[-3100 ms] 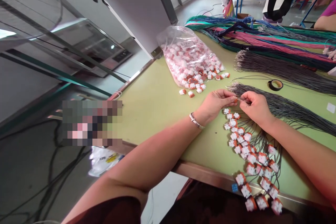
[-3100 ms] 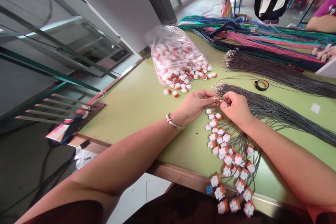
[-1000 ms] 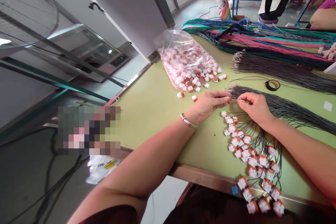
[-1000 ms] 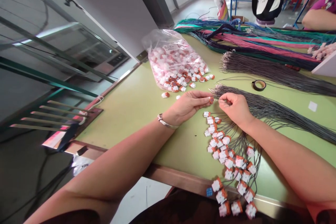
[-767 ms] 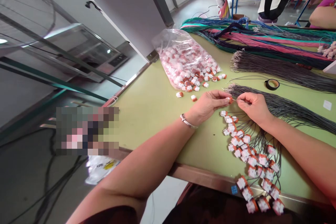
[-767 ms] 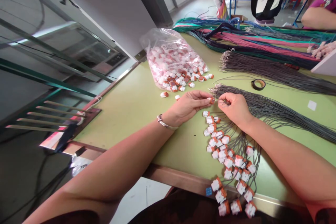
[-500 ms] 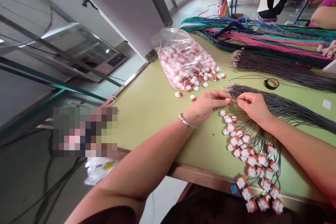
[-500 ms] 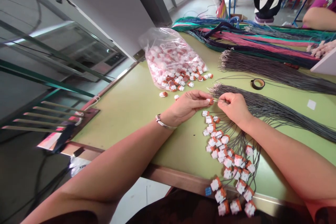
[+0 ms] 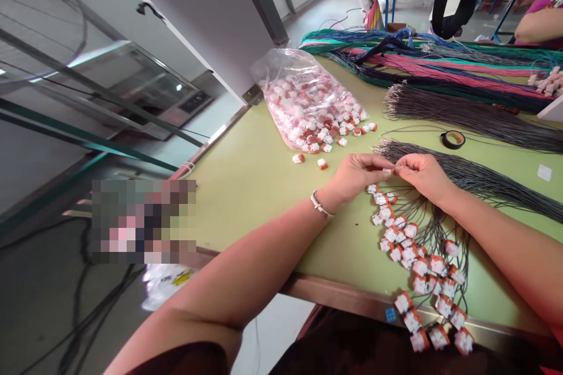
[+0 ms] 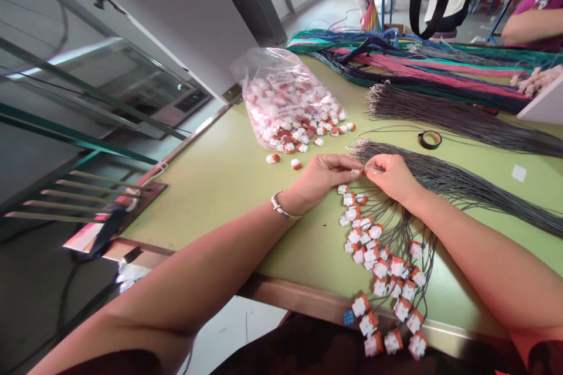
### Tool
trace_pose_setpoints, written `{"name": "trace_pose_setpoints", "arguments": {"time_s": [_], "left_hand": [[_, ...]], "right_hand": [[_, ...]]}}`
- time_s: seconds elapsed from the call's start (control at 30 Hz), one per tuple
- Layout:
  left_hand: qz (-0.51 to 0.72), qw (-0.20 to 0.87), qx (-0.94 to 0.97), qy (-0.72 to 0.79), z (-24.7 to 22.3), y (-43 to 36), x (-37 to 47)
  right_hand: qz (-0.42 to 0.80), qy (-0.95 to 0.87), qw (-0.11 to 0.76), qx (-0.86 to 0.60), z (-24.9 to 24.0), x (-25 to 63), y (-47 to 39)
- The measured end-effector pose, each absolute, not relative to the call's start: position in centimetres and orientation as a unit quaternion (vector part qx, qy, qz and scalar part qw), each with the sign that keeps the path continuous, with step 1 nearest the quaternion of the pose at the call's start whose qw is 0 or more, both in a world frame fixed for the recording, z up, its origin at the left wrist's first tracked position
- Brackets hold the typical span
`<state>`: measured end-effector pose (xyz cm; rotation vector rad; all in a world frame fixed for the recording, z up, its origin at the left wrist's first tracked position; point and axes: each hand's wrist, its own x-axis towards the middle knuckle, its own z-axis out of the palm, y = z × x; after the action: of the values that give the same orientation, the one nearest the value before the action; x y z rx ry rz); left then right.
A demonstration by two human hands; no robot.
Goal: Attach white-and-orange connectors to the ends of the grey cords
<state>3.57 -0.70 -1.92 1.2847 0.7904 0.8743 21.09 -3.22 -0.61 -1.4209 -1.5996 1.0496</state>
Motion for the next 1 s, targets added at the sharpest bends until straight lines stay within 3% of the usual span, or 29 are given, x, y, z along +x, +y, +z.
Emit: {"name": "trace_pose_setpoints", "arguments": {"time_s": [0.23,0.7,0.9,1.0], "left_hand": [[0.390,0.708,0.457,0.372,-1.9,-0.6,3.4],[0.373,0.693,0.501,0.360,-2.1,-0.7,3.8],[0.195,0.566,0.730,0.330,-0.7,-0.6,2.2],[0.265,0.418,0.794,0.353,-0.2,0.5,1.0]], "right_hand": [[0.371,-0.605,0.412,-0.571,-0.8,20.8,-3.2],[0.346,-0.639,0.386,-0.569,-1.5,20.7,-3.2],[0.398,-0.583,0.451,-0.546,-1.5,21.3,-3.0],[0.427,-0.587,0.437,-0.531,-1.7,21.4,-3.0]]}}
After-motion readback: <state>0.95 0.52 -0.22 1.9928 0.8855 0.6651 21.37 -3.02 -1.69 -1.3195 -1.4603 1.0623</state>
